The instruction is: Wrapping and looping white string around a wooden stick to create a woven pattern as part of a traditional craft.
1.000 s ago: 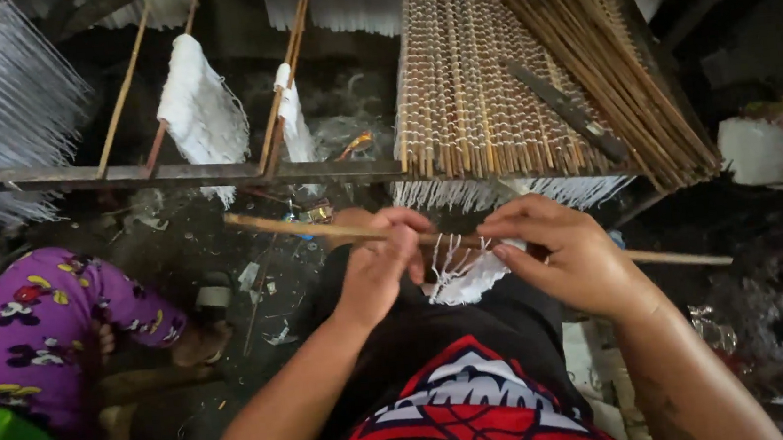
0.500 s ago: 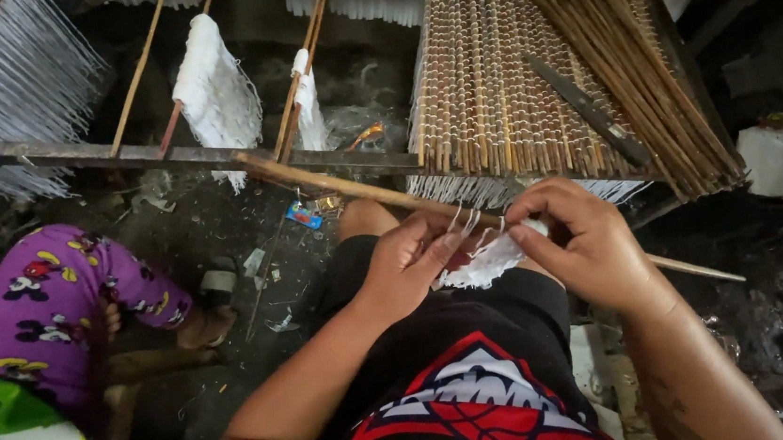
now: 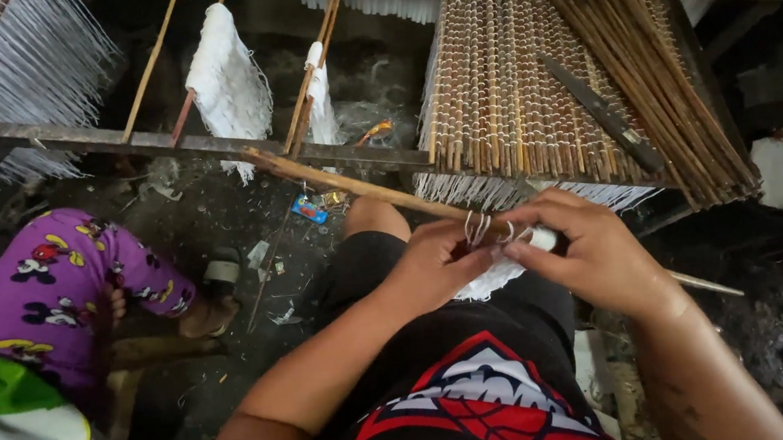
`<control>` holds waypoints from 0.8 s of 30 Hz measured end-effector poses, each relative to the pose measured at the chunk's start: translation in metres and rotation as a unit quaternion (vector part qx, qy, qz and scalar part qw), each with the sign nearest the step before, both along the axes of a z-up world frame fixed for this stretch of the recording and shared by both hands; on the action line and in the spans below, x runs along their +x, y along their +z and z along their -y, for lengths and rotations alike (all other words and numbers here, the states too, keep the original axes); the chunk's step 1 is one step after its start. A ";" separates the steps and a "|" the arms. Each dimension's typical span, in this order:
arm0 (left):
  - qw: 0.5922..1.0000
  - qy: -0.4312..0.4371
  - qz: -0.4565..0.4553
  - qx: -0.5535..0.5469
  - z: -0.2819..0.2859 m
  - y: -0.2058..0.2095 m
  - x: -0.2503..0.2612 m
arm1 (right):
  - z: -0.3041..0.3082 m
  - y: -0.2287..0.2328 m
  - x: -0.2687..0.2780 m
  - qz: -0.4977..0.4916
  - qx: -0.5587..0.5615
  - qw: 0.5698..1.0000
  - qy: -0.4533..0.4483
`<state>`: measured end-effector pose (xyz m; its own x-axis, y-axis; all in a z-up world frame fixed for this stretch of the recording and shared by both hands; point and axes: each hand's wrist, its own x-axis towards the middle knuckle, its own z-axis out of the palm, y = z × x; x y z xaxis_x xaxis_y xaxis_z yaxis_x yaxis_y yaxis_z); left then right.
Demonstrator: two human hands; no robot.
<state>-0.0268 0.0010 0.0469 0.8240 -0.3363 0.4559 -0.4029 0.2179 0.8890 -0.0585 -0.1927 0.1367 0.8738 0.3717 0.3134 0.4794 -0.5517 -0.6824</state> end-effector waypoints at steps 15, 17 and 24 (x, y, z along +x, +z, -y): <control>0.993 -0.013 -0.064 -0.101 -0.005 -0.029 0.015 | 0.017 -0.021 0.007 0.001 -0.096 0.994 -0.054; 0.990 -0.037 -0.090 -0.106 -0.011 -0.023 0.013 | 0.017 -0.020 0.006 -0.008 -0.092 0.994 -0.064; 0.990 -0.026 -0.088 -0.109 -0.008 -0.017 0.005 | 0.016 -0.031 0.006 0.083 -0.067 0.989 -0.107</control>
